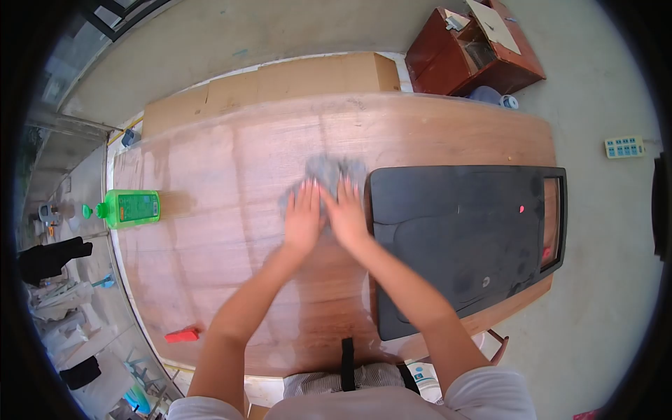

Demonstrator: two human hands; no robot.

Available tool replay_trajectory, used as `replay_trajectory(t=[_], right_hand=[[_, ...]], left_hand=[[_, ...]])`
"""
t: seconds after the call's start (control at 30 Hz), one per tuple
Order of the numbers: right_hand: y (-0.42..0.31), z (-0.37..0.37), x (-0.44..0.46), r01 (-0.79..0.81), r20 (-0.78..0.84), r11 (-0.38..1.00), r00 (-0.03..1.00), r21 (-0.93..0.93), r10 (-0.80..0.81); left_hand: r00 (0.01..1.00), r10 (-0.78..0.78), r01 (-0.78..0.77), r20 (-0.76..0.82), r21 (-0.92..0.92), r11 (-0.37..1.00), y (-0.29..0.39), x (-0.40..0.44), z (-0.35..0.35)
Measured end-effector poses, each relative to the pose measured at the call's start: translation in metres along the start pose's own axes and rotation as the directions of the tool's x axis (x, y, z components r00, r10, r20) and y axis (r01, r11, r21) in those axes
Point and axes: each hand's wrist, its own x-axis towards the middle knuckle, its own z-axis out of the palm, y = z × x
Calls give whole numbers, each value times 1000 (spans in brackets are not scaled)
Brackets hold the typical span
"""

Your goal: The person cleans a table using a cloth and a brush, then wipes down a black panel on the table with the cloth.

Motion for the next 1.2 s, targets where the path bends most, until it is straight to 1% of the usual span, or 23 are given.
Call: replay_trajectory(t=[0.03,0.1,0.17,0.27,0.33,0.37,0.47,0.53,0.6,0.67,0.73,0.8,0.87,0.97,1.0,1.07,1.13,1.2], right_hand=[[-7,1,-33,0,22,1000,1000,11,0],[-29,-8,-97,-23,123,999,992,29,19],[-48,-19,-151,-63,227,997,973,42,52],[-59,-30,-180,-92,299,991,952,93,60],[-57,-27,-175,-103,299,985,952,135,59],[-54,-24,-168,-105,297,982,953,154,55],[-43,-20,-131,-66,239,990,970,122,35],[-32,-23,-78,-67,225,989,974,134,35],[-15,-21,-13,-53,145,985,989,164,29],[6,-8,55,-30,48,993,999,111,24],[24,-4,122,-73,23,994,997,79,71],[39,-6,180,-116,16,991,993,69,115],[41,-26,217,-179,76,982,982,51,175],[50,-15,230,-172,22,985,985,-21,173],[52,-14,221,-137,24,991,990,-12,137],[58,-18,191,-66,10,998,998,3,66],[62,-26,152,-3,65,1000,998,-16,4],[65,-29,107,62,49,993,997,-98,-57]], left_hand=[[999,-4,4,45,16,1000,10,-31,5],[987,26,-32,157,31,999,30,-91,2],[977,38,-33,209,-26,999,46,-146,7],[967,35,-17,252,-74,997,57,-176,3],[974,53,-20,221,-149,989,50,-174,10],[978,59,-21,201,-186,982,45,-169,13],[983,80,-47,164,-200,979,30,-130,4],[991,72,-52,116,-170,984,15,-83,3],[999,38,-41,-16,-234,971,0,-24,-5],[997,24,-41,-73,-242,969,-21,42,-11],[994,5,-29,-108,-224,974,-40,104,-17],[990,23,-49,-136,-186,981,-63,165,-14],[992,24,-42,-123,-144,989,-73,211,-22],[999,13,-19,-49,-123,992,-73,225,-31],[997,31,-40,-72,-132,991,-71,219,-29],[989,77,-95,-128,-139,986,-65,195,-16],[976,149,-171,-162,-138,975,-48,161,-10],[978,168,-186,-120,-161,969,-24,126,-11]])
